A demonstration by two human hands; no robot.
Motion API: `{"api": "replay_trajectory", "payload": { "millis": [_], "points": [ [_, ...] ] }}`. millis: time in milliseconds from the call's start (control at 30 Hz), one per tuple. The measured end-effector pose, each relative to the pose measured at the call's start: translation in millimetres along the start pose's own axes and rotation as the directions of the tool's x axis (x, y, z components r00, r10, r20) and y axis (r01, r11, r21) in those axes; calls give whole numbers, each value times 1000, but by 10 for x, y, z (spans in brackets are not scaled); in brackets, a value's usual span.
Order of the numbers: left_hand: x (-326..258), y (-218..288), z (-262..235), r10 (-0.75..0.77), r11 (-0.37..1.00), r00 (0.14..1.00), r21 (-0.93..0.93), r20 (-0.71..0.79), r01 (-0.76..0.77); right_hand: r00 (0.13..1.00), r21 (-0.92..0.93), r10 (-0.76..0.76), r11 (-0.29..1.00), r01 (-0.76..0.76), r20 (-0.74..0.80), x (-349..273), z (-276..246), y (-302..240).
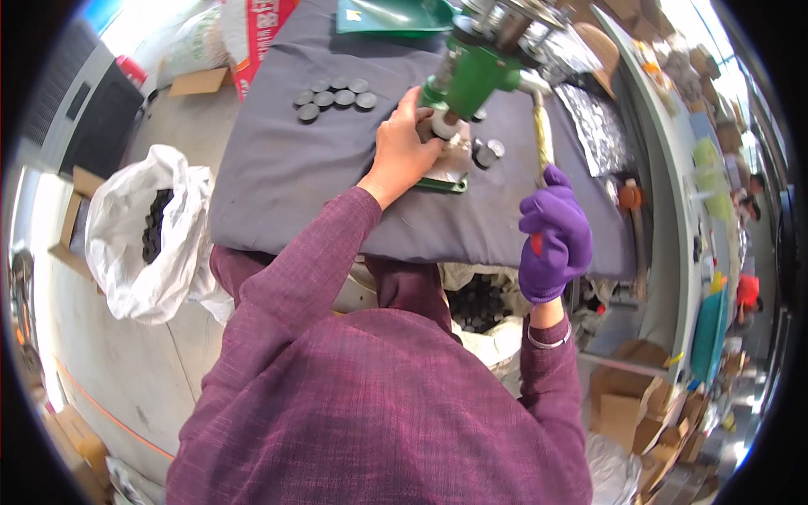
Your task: The person stamps small circular plastic components using a manual press.
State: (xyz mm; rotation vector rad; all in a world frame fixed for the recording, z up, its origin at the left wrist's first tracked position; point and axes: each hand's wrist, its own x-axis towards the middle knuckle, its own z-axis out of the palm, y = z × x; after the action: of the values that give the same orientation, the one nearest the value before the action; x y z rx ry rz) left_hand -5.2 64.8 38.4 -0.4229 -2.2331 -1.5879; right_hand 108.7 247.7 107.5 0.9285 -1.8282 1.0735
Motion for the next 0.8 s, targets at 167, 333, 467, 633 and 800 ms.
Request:
{"api": "replay_trajectory", "payload": {
  "millis": [167, 333, 467, 633, 800],
  "points": [
    [75, -502, -582, 299, 873, 946, 438, -129, -216, 983, 51, 182, 982, -183, 19, 116, -27, -107],
    [69, -844, -1114, 59, 642, 983, 760, -174, 96, 903, 130, 427, 899, -419, -42, 583, -193, -334],
    [45, -893, -1141, 61, 577, 996, 817, -60, 14, 948, 309, 318, 902, -303, 2, 1164, -282, -107],
    [-27, -796, -989, 172, 759, 984, 643, -47, -102, 936, 442, 349, 834, -331, 41, 1456, -380, 109],
    [-175, -117, -441, 133, 972, 988, 183, 75, -145, 958, 425, 287, 864, -270, 24, 1449, -384, 115]
  ]
}}
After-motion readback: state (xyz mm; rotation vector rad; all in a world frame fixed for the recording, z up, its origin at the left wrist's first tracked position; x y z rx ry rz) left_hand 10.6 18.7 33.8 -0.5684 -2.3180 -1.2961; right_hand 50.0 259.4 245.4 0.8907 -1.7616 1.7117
